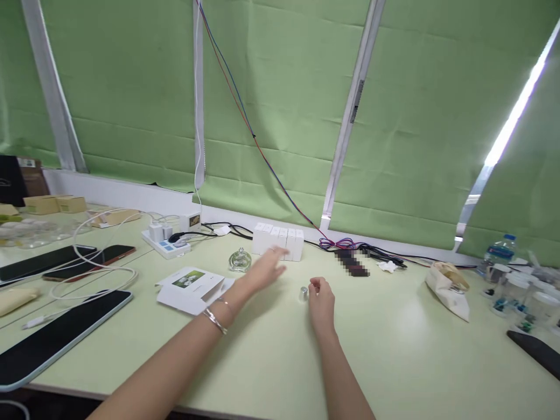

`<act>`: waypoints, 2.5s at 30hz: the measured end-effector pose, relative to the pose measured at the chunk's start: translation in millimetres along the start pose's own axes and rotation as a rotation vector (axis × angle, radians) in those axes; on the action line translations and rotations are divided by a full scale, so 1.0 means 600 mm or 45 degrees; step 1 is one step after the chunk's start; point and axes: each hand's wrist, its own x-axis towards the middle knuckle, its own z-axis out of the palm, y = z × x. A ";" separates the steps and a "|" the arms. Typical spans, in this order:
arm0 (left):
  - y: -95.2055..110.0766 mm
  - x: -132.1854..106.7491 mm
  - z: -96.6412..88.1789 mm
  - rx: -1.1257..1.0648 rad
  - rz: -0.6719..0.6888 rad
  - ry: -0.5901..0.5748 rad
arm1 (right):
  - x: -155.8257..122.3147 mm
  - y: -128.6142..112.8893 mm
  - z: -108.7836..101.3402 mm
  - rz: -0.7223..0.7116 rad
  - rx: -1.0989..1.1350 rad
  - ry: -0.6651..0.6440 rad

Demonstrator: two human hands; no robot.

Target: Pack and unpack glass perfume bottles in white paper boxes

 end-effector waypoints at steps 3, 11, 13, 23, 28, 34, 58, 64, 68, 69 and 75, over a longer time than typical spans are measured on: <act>0.051 -0.009 0.055 -0.228 0.281 -0.320 | -0.002 0.009 -0.009 0.047 -0.025 -0.071; 0.052 -0.024 0.084 -0.201 0.290 -0.352 | -0.005 0.008 -0.012 0.113 -0.006 -0.345; 0.047 -0.030 0.076 -0.182 0.299 -0.359 | -0.007 0.001 -0.008 0.126 -0.003 -0.392; 0.054 -0.028 0.078 -0.034 0.330 -0.401 | -0.005 -0.006 -0.011 0.166 -0.182 -0.415; 0.050 -0.014 0.080 0.088 0.278 -0.443 | -0.004 -0.004 -0.015 0.191 -0.252 -0.410; 0.021 0.011 0.055 0.255 0.279 -0.593 | -0.006 -0.011 -0.019 0.191 -0.275 -0.450; -0.203 0.015 -0.123 0.483 -0.190 -0.674 | -0.006 -0.026 -0.023 0.238 -0.303 -0.551; -0.255 -0.011 -0.089 0.397 -0.294 -0.633 | -0.004 -0.023 -0.021 0.236 -0.300 -0.549; -0.268 -0.013 -0.073 0.321 -0.321 -0.621 | -0.005 -0.021 -0.021 0.237 -0.297 -0.544; -0.268 -0.012 -0.074 0.307 -0.331 -0.620 | -0.005 -0.021 -0.021 0.237 -0.295 -0.542; -0.248 0.007 -0.101 0.224 -0.370 -0.585 | -0.005 -0.021 -0.020 0.232 -0.281 -0.533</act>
